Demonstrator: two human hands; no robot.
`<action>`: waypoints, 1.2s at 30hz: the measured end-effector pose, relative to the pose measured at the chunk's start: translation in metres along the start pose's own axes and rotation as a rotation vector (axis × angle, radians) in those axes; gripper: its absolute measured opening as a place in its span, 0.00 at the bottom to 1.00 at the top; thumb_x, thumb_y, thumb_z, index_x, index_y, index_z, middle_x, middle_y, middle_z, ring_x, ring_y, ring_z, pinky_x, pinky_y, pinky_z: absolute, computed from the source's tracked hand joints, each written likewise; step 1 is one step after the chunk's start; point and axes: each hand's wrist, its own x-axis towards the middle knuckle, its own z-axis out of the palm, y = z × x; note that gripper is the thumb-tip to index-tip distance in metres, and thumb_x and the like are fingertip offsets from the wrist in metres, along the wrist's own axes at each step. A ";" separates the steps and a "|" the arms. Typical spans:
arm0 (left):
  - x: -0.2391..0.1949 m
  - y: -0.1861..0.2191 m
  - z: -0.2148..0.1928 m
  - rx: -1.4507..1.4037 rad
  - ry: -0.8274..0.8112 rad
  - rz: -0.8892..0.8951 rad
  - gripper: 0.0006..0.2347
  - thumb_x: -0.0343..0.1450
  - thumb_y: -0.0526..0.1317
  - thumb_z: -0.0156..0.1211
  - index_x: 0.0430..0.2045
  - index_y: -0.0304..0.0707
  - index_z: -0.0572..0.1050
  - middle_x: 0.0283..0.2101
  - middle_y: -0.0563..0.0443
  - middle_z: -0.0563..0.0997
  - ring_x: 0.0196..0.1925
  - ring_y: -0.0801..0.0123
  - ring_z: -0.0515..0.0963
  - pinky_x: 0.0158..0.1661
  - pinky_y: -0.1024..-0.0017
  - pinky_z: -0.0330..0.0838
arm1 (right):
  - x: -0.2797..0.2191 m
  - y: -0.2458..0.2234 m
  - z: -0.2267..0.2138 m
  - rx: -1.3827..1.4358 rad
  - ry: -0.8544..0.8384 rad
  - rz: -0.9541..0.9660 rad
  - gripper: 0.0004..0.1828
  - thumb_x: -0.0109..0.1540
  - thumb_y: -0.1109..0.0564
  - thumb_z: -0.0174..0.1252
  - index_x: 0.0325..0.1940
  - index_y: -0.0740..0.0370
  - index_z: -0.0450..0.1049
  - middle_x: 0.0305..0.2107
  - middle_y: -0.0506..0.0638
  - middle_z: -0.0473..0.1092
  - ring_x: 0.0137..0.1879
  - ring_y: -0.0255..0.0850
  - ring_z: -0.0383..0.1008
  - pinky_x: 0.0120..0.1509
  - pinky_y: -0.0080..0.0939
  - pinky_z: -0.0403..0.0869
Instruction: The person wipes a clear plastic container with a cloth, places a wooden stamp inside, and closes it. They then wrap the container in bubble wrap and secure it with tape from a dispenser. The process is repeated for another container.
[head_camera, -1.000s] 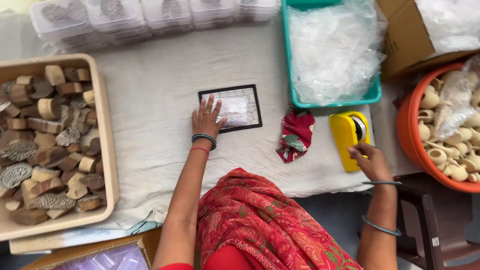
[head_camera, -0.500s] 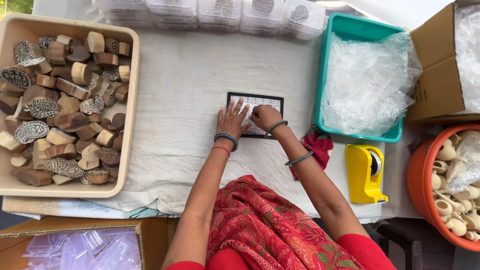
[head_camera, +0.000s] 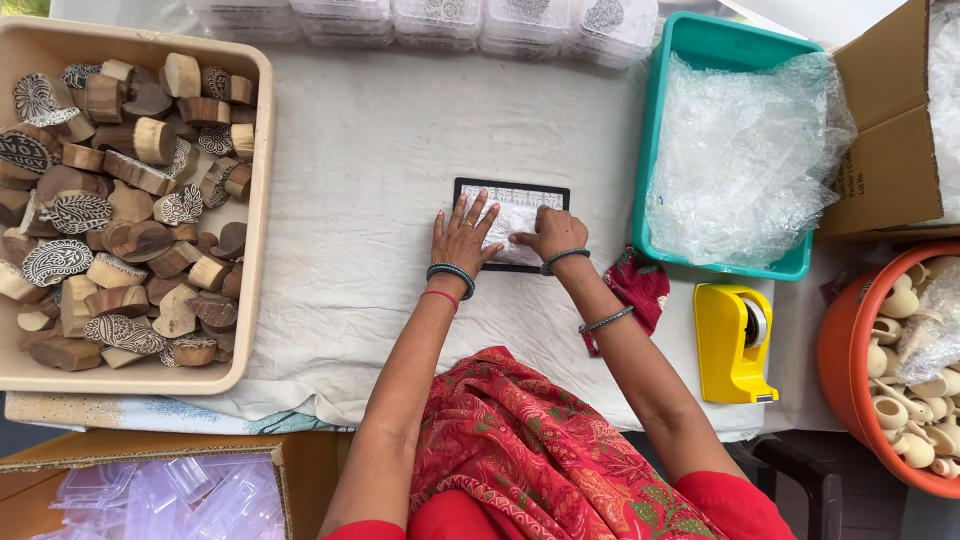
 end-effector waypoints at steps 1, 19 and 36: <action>0.000 0.000 -0.001 0.003 0.005 0.005 0.32 0.71 0.62 0.53 0.72 0.73 0.51 0.78 0.70 0.42 0.79 0.67 0.44 0.73 0.49 0.42 | -0.007 0.006 -0.008 0.002 0.007 0.002 0.30 0.48 0.30 0.73 0.30 0.57 0.78 0.26 0.51 0.77 0.37 0.50 0.80 0.39 0.51 0.76; 0.002 -0.017 0.007 -0.056 0.086 0.131 0.33 0.70 0.59 0.58 0.72 0.61 0.58 0.79 0.59 0.49 0.79 0.57 0.50 0.70 0.42 0.48 | -0.317 0.389 -0.011 0.521 0.522 0.690 0.16 0.62 0.51 0.67 0.44 0.67 0.82 0.30 0.52 0.78 0.37 0.33 0.76 0.46 0.37 0.74; -0.002 -0.015 0.000 -0.082 0.063 0.074 0.32 0.70 0.60 0.56 0.72 0.64 0.57 0.80 0.62 0.48 0.79 0.59 0.49 0.71 0.43 0.46 | -0.317 0.360 -0.033 0.650 0.397 0.670 0.15 0.66 0.52 0.61 0.41 0.71 0.78 0.30 0.52 0.77 0.38 0.36 0.76 0.47 0.39 0.73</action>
